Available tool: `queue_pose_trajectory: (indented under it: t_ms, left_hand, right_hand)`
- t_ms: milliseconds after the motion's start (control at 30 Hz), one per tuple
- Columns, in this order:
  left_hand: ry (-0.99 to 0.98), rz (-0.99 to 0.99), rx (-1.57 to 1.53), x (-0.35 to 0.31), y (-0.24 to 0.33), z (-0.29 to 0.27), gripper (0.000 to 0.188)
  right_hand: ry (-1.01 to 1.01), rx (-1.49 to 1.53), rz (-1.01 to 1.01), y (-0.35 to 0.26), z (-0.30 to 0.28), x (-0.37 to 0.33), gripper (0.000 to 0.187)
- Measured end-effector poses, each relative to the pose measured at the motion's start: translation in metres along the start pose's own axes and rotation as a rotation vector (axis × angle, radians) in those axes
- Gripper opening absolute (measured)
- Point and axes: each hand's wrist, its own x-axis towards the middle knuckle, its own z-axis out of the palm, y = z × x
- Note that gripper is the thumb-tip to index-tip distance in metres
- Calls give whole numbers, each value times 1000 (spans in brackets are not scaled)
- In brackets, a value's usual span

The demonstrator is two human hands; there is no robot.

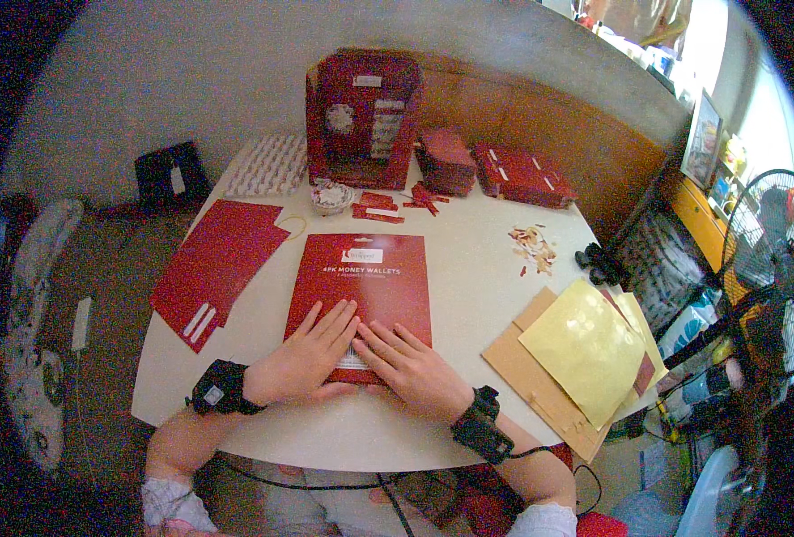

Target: The recorder is folding and assembling paper money wallets/envelopes.

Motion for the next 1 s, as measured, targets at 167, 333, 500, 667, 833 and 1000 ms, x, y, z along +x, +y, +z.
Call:
queue_pose_trajectory:
  t_ms: [167, 333, 500, 667, 833, 1000]
  left_hand:
    - [5, -5, 68, -1, 0, 3, 78]
    - [36, 2, 96, 2, 1, 7, 76]
    - [77, 1, 82, 0, 1, 9, 72]
    - [64, -5, 39, 3, -1, 10, 70]
    - [80, 5, 8, 4, -2, 5, 72]
    - [240, -62, -105, 5, 14, -4, 70]
  right_hand:
    - [20, -6, 8, -1, 3, 0, 57]
    - [29, -2, 6, 3, 4, -3, 56]
    - [92, 78, 65, 12, -13, -7, 56]
    - [457, 580, 606, 40, 4, -21, 48]
    - [427, 1234, 714, 43, 3, -17, 49]
    - [628, 1721, 474, 25, -12, -11, 51]
